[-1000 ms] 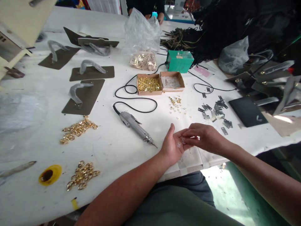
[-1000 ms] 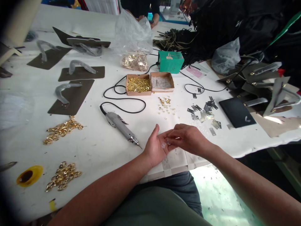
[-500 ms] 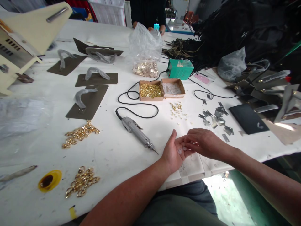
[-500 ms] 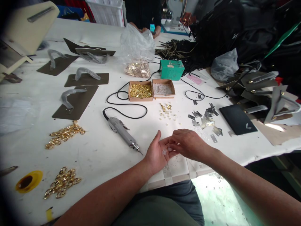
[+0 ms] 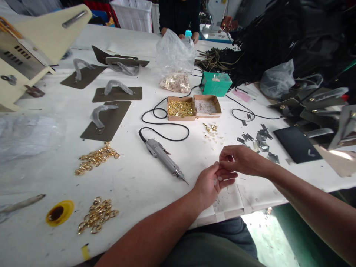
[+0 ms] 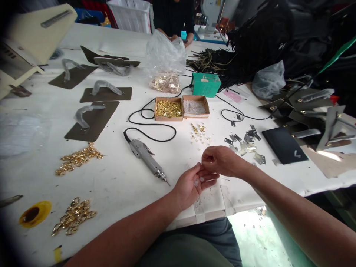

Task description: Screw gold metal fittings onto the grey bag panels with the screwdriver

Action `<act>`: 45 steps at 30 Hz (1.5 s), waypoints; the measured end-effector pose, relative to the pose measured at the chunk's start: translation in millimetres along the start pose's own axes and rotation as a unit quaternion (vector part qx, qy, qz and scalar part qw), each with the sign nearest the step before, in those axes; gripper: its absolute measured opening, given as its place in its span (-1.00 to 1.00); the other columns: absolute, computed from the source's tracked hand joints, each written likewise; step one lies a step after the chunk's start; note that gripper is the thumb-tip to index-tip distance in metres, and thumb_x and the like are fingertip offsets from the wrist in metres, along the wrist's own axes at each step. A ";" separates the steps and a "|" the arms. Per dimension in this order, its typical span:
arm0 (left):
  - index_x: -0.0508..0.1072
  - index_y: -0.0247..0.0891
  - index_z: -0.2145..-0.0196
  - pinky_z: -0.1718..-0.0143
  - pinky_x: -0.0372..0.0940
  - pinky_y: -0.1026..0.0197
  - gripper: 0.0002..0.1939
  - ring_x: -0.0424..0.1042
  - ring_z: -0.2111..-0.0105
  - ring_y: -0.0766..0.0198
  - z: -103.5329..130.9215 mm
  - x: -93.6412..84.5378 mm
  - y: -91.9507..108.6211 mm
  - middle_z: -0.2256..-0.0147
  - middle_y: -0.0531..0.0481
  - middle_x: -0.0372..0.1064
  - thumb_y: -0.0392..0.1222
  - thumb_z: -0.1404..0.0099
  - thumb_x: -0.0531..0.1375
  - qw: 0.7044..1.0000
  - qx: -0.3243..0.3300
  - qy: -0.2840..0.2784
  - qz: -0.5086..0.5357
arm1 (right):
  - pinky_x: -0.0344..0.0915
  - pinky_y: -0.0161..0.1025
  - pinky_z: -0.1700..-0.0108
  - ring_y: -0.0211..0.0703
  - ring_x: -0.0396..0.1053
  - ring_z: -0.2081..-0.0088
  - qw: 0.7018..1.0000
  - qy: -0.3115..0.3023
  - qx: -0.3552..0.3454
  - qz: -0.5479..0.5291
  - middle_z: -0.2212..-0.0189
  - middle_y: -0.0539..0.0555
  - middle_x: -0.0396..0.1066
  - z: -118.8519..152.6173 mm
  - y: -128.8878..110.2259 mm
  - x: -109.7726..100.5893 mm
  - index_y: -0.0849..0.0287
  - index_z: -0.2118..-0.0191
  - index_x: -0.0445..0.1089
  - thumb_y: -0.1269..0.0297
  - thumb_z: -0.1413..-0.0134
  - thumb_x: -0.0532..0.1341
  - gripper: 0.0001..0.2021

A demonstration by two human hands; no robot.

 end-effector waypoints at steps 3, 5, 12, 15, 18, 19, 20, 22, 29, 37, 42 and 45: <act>0.59 -0.45 0.21 0.01 0.41 0.01 -0.65 0.60 0.20 0.03 -0.2 -0.8 -2.3 0.31 -0.25 0.56 -0.13 -0.48 0.10 1.000 0.013 -0.010 -0.019 | 0.25 -0.27 0.32 -0.18 0.36 0.37 0.999 -0.037 0.019 -0.035 0.42 -0.03 0.49 0.3 3.8 -0.9 0.10 0.40 0.51 0.14 -0.11 0.25 -0.82; 0.58 -0.45 0.22 0.05 0.43 0.01 -0.64 0.60 0.23 0.04 0.4 -1.1 -2.6 0.30 -0.25 0.56 -0.12 -0.48 0.09 1.000 0.016 -0.012 -0.023 | 0.25 -0.27 0.32 -0.18 0.36 0.36 0.995 -0.067 0.016 -0.066 0.43 -0.03 0.49 0.6 6.4 -2.0 0.11 0.38 0.52 0.10 -0.13 0.27 -0.79; 0.53 -0.41 0.30 0.16 0.45 0.03 -0.69 0.61 0.32 0.06 3.5 0.2 0.0 0.35 -0.19 0.54 -0.13 -0.47 0.12 0.999 0.008 0.003 -0.034 | 0.21 -0.28 0.33 -0.22 0.29 0.38 0.983 -0.080 -0.012 -0.164 0.47 -0.06 0.41 -6.8 16.8 -12.3 0.14 0.35 0.49 -0.02 -0.17 0.28 -0.70; 0.52 -0.41 0.32 0.15 0.45 0.01 -0.68 0.61 0.31 0.05 3.7 0.5 -0.2 0.36 -0.19 0.53 -0.15 -0.47 0.09 0.999 -0.007 0.002 -0.037 | 0.16 -0.28 0.37 -0.23 0.25 0.41 0.990 0.033 0.025 -0.136 0.49 -0.07 0.39 -25.7 19.8 -19.5 0.12 0.32 0.50 -0.01 -0.16 0.26 -0.71; 0.52 -0.41 0.31 0.11 0.45 -0.01 -0.68 0.62 0.31 0.04 3.5 0.1 0.0 0.35 -0.20 0.54 -0.15 -0.47 0.09 0.999 -0.022 -0.001 -0.039 | 0.16 -0.28 0.36 -0.21 0.29 0.40 0.991 0.104 0.034 -0.070 0.47 -0.04 0.43 -53.6 14.0 -21.3 0.12 0.31 0.50 0.07 -0.18 0.22 -0.76; 0.52 -0.42 0.30 0.10 0.45 -0.02 -0.69 0.62 0.31 0.04 3.3 -0.2 0.2 0.35 -0.20 0.54 -0.15 -0.46 0.10 0.999 -0.024 -0.003 -0.038 | 0.16 -0.28 0.35 -0.21 0.31 0.39 0.992 0.113 0.032 -0.046 0.45 -0.03 0.45 -63.5 11.2 -20.6 0.13 0.32 0.50 0.11 -0.19 0.20 -0.77; 0.53 -0.42 0.30 0.10 0.45 -0.02 -0.70 0.62 0.32 0.04 3.1 -0.5 0.3 0.35 -0.20 0.54 -0.14 -0.45 0.11 0.999 -0.025 -0.005 -0.037 | 0.16 -0.28 0.34 -0.20 0.33 0.38 0.992 0.117 0.034 -0.020 0.42 -0.01 0.48 -73.0 8.8 -19.7 0.14 0.31 0.50 0.14 -0.20 0.18 -0.78; 0.53 -0.43 0.29 0.09 0.45 -0.04 -0.70 0.62 0.32 0.03 2.4 -1.5 0.2 0.35 -0.21 0.55 -0.13 -0.44 0.13 0.999 -0.030 -0.010 -0.033 | 0.16 -0.27 0.33 -0.18 0.37 0.34 0.991 0.120 0.049 0.038 0.36 0.03 0.53 -89.4 6.3 -17.6 0.15 0.29 0.51 0.17 -0.20 0.16 -0.78; 0.54 -0.45 0.27 0.12 0.46 -0.03 -0.68 0.62 0.32 0.02 0.7 -3.5 -1.8 0.36 -0.22 0.55 -0.14 -0.46 0.10 0.999 -0.035 -0.014 -0.030 | 0.13 -0.23 0.31 -0.08 0.42 0.25 0.981 0.103 0.095 0.138 0.24 0.09 0.58 -111.3 10.6 -8.6 0.09 0.23 0.57 0.15 -0.20 0.14 -0.73; 0.54 -0.45 0.26 0.11 0.46 -0.02 -0.69 0.62 0.31 0.02 0.7 -3.7 -1.2 0.35 -0.22 0.55 -0.13 -0.44 0.12 0.999 -0.033 -0.021 -0.034 | 0.17 -0.24 0.29 -0.08 0.42 0.24 0.973 0.124 0.134 0.140 0.22 0.07 0.59 -114.5 11.5 -8.7 0.06 0.19 0.59 0.13 -0.11 0.22 -0.76; 0.54 -0.45 0.26 0.12 0.46 -0.01 -0.69 0.62 0.31 0.02 0.2 -4.9 -2.9 0.36 -0.22 0.55 -0.12 -0.44 0.13 0.999 -0.037 -0.023 -0.031 | 0.16 -0.24 0.30 -0.09 0.42 0.23 0.974 0.135 0.128 0.130 0.21 0.04 0.60 -110.1 9.7 -8.0 0.02 0.20 0.59 0.11 -0.11 0.21 -0.76; 0.54 -0.44 0.27 0.12 0.47 0.00 -0.69 0.62 0.31 0.03 0.2 -4.3 -2.8 0.36 -0.22 0.56 -0.13 -0.44 0.13 0.999 -0.037 -0.021 -0.029 | 0.14 -0.22 0.32 -0.08 0.41 0.27 0.976 0.135 0.117 0.127 0.26 0.06 0.60 -107.5 9.7 -9.0 0.04 0.24 0.60 0.12 -0.16 0.15 -0.73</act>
Point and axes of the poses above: each hand's wrist, its own z-axis away from the middle knuckle, its own x-axis out of the palm, y = z × x, the point moved 3 cm from there along -z, towards the middle knuckle
